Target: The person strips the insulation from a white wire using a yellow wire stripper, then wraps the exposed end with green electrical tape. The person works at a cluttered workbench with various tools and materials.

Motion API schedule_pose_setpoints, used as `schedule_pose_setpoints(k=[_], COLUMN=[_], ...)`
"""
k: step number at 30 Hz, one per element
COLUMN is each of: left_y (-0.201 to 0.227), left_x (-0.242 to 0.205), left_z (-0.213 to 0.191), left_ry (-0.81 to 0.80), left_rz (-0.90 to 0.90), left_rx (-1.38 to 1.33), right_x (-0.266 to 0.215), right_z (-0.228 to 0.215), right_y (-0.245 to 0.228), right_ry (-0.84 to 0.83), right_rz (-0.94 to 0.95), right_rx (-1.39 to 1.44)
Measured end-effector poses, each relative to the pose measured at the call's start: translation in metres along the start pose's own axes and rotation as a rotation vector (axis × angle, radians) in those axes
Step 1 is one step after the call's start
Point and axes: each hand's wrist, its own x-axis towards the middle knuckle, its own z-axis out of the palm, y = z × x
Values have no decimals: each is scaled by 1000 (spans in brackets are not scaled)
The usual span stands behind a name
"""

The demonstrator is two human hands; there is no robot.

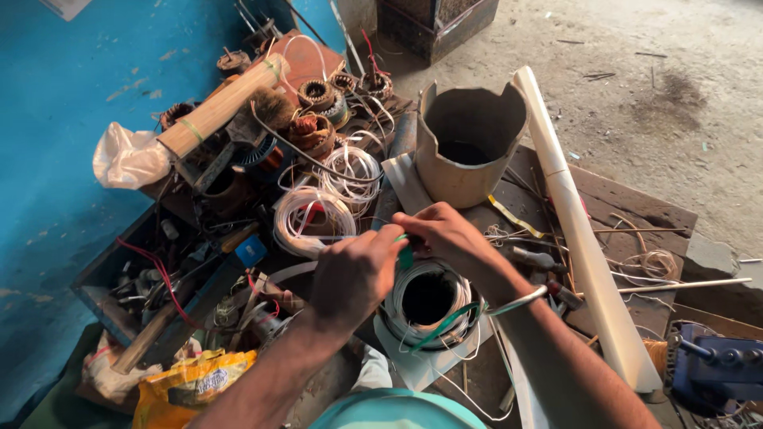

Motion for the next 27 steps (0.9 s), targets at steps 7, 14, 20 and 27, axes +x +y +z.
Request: schedule_pose_setpoints(k=[7,14,20,27], left_y=[-5,11,-4,-50], left_x=[14,26,35,50], left_z=[5,8,12,29], left_ry=[98,-62,-191,-414], left_rz=[-7,-60,-271,-580], left_rx=[-54,-44,-119,-278], right_x=[-58,-75,-61,-44], right_z=[-6,-1,13,18], right_y=[9,7,6,17], right_ry=[342,392,496,500], right_rz=[-738,-601,-334,-222], right_rx=[-473,-565,-633,-552])
